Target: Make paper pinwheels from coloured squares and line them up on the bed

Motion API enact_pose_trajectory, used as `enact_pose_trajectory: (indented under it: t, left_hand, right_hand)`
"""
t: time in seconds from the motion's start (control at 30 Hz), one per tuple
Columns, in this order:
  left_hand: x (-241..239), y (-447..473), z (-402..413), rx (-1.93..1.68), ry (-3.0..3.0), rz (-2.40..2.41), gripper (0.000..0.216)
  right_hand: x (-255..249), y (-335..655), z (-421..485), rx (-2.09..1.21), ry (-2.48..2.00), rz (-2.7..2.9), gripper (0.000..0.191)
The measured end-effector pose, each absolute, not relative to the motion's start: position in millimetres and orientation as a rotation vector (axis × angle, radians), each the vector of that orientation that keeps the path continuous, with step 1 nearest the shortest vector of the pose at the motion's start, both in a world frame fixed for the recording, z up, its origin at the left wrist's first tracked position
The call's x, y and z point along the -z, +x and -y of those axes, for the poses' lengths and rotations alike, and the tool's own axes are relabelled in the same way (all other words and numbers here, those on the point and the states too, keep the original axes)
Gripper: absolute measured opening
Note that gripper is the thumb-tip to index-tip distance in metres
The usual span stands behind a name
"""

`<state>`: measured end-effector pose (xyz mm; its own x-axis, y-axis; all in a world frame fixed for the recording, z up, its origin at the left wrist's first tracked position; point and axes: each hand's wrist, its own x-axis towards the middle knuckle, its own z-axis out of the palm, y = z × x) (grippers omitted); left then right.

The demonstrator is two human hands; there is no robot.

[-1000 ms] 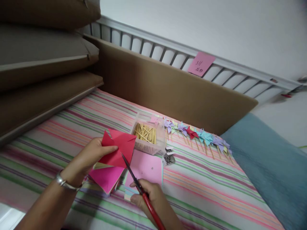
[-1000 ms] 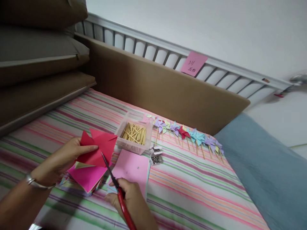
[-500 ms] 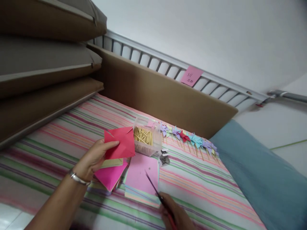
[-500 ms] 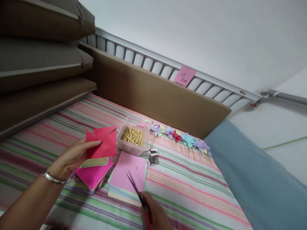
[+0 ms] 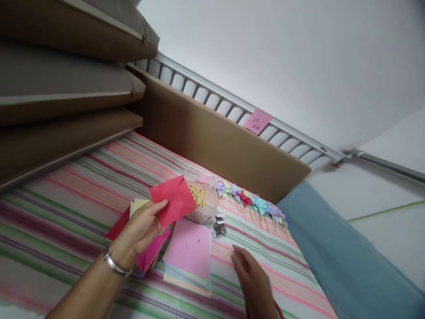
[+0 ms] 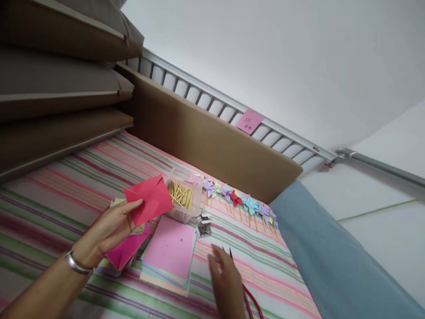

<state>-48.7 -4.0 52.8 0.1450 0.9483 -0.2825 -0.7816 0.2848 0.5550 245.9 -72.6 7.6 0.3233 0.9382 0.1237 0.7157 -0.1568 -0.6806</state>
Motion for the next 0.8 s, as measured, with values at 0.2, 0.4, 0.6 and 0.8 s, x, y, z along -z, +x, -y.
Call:
enact_pose_trajectory:
  t: [0.2,0.4,0.6,0.8]
  left_hand:
    - [-43,-17,0,-1.328,0.272,-0.612,0.011]
    - [-26,13,1,-1.175,0.324,-0.555,0.009]
    - [-17,22,-7,-1.153,0.346,-0.609,0.007]
    - [-9,20,-7,-1.138,0.532,-0.835,0.009]
  right_hand:
    - [-18,126,28,-1.243,-1.367,1.091,0.045]
    - [2,120,21,-1.359,-1.19,0.793,0.035]
    - [0,140,18,-1.406,-1.167,0.784,0.028]
    - [-6,145,17,-1.443,-1.271,0.927,0.02]
